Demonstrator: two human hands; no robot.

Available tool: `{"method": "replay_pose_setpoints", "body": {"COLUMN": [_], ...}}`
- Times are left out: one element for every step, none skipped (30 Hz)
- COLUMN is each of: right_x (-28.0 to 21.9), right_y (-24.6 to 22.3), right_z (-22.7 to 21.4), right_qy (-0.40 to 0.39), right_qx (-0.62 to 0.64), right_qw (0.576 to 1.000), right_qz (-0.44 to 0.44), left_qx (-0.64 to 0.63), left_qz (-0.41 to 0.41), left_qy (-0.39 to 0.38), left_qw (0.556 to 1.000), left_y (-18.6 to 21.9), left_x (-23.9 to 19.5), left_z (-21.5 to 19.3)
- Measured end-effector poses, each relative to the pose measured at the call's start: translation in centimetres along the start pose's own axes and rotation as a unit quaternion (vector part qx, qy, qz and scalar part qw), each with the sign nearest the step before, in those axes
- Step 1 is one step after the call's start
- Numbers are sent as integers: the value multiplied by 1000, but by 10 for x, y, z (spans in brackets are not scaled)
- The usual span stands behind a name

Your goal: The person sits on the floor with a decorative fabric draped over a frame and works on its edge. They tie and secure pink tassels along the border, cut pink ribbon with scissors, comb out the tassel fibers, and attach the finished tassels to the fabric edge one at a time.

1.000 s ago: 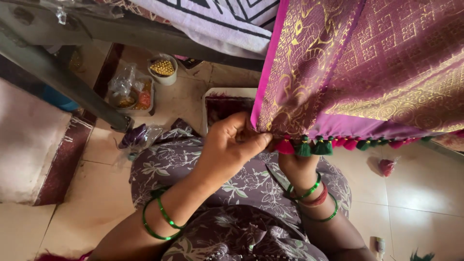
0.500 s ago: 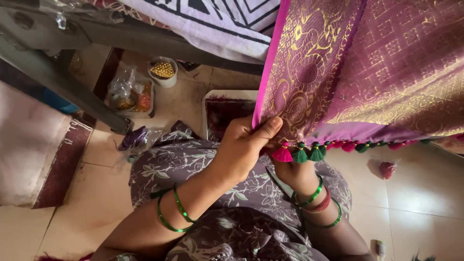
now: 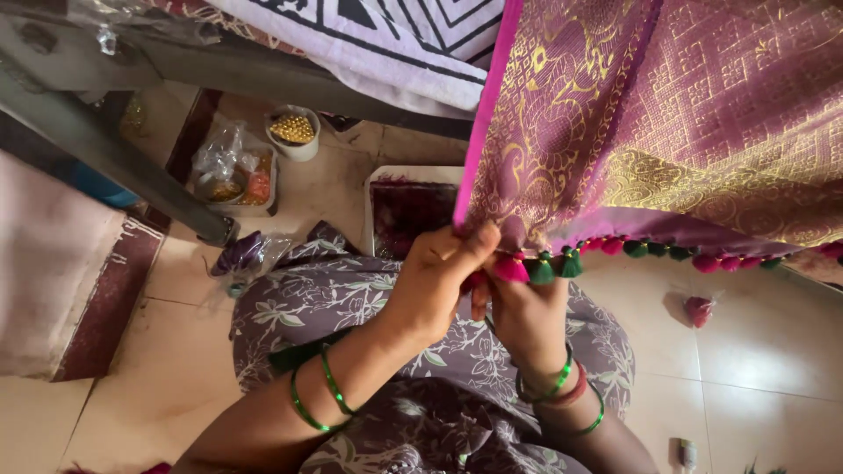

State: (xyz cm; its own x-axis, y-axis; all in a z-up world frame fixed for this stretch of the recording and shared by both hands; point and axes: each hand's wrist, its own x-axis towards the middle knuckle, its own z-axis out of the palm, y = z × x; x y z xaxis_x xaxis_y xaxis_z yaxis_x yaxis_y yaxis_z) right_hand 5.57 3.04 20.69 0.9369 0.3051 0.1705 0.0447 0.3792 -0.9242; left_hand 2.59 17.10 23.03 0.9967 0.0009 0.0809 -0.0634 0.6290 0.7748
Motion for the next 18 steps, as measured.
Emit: {"method": "replay_pose_setpoints", "body": {"right_x": [-2, -3, -3, -2, -5, -7, -8, -11, -16, -21, -13, -4, 5, 6, 10, 13, 10, 6], "right_y": [0, -8, -16, -24, -33, -42, -52, -49, -46, -43, -73, -102, -132, -126, -120, -113, -108, -102], "right_z": [-1, 4, 10, 16, 15, 15, 15, 6, -4, -14, 13, 40, 66, 59, 53, 48, 44, 41], "right_qy": [17, 19, 27, 35, 37, -9, -53, -54, -16, 24, 26, 14, 0, 1, -24, -50, -53, -23], "right_qx": [113, 113, 53, -7, -7, -315, -587, -588, -337, -58, -60, -342, -593, -596, -555, -511, -512, -495], "right_qw": [993, 993, 997, 998, 998, 944, 776, 775, 914, 978, 978, 888, 710, 709, 755, 797, 796, 788], "right_qz": [35, 34, 39, 44, 41, -97, -224, -226, -224, -201, -198, -306, -381, -378, -349, -317, -319, -366], "left_qx": [-3, -3, -38, -73, -72, -32, 8, 7, 53, 100, 98, 110, 122, 119, 125, 130, 130, 122], "left_qz": [-2, -4, 0, 5, 4, 25, 48, 51, 97, 142, 139, 134, 129, 126, 126, 125, 128, 103], "left_qy": [-18, -19, 0, 19, 16, 28, 41, 40, 34, 27, 28, 23, 15, 14, 5, -4, -2, 37], "left_qw": [1000, 1000, 999, 997, 997, 999, 998, 998, 993, 984, 985, 985, 984, 985, 984, 984, 983, 986], "left_y": [-1, -6, -10, -14, -11, -7, -4, -3, -4, -6, -5, -4, -3, -2, 1, 5, 0, -4], "left_x": [-2, -2, -2, -2, -2, -2, -1, 1, 1, 0, -1, -2, -2, -4, -4, -4, -1, 1], "left_z": [0, 0, -2, -3, -3, -4, -4, -6, -9, -11, -11, -10, -8, -6, -4, -2, -5, -9]}}
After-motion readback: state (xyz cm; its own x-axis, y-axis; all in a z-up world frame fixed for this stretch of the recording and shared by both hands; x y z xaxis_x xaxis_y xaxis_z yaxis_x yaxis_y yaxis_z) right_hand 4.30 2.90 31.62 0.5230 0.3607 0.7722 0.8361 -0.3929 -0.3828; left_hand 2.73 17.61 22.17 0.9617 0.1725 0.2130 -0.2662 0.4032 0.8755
